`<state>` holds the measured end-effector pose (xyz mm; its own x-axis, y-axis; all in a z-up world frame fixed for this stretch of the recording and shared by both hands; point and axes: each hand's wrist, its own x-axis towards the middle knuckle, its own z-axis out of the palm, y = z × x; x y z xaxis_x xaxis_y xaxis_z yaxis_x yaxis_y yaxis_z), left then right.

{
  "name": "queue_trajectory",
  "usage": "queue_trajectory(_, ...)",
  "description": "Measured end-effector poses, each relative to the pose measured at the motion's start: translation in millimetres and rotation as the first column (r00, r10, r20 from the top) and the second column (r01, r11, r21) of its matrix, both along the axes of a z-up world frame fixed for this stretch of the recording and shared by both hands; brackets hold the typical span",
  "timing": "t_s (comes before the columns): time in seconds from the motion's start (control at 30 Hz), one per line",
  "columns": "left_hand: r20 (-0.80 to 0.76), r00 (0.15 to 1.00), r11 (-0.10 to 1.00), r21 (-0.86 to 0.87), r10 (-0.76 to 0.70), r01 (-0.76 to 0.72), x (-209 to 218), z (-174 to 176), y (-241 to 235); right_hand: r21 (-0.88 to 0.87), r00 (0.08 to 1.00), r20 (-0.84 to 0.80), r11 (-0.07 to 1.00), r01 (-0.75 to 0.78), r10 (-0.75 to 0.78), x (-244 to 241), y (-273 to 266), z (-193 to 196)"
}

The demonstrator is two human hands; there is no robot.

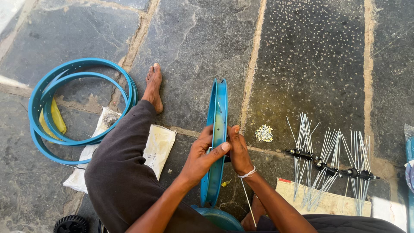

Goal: The person assembles a bicycle wheel by inserting spokes into a blue rim and a hub, then securing them with nipples. They handle the rim, spokes, and nipples by hand, rotating the wheel to access different spoke holes.

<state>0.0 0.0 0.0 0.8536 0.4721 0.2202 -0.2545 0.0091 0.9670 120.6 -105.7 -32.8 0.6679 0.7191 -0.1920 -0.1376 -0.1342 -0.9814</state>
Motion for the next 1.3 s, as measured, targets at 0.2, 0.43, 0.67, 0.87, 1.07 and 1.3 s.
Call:
queue_trajectory(0.2,-0.005,0.987,0.953,-0.262,-0.16,0.153,6.2,-1.0,-8.9,0.032,0.936,-0.351,0.999,-0.012,0.022,10.1,-9.3,-20.4)
queue_trajectory(0.43,-0.012,0.982,0.944,-0.276,-0.19,0.179,5.8,17.4,-12.7,-0.435,0.865,0.356,0.757,0.487,-0.353,178.6,-88.1,-118.7)
queue_trajectory(0.67,-0.086,0.973,0.943,-0.28,-0.214,0.182,23.5,11.3,-6.5,-0.678,0.825,0.565,0.577,0.455,0.013,166.1,-161.3,-247.4)
queue_trajectory(0.87,-0.068,0.977,0.976,-0.094,-0.203,0.196,41.5,4.4,9.2,-0.615,0.72,0.693,0.541,0.573,0.026,163.4,-138.5,-280.6)
queue_trajectory(1.07,-0.136,0.958,0.935,-0.289,-0.254,0.207,52.9,9.3,11.7,-0.686,0.76,0.646,0.495,0.533,0.078,162.2,-148.1,-274.9)
queue_trajectory(1.3,-0.091,0.96,0.924,-0.308,-0.266,0.227,56.9,4.9,12.4,-0.606,0.66,0.743,0.535,0.589,0.115,158.1,-140.1,-275.0)
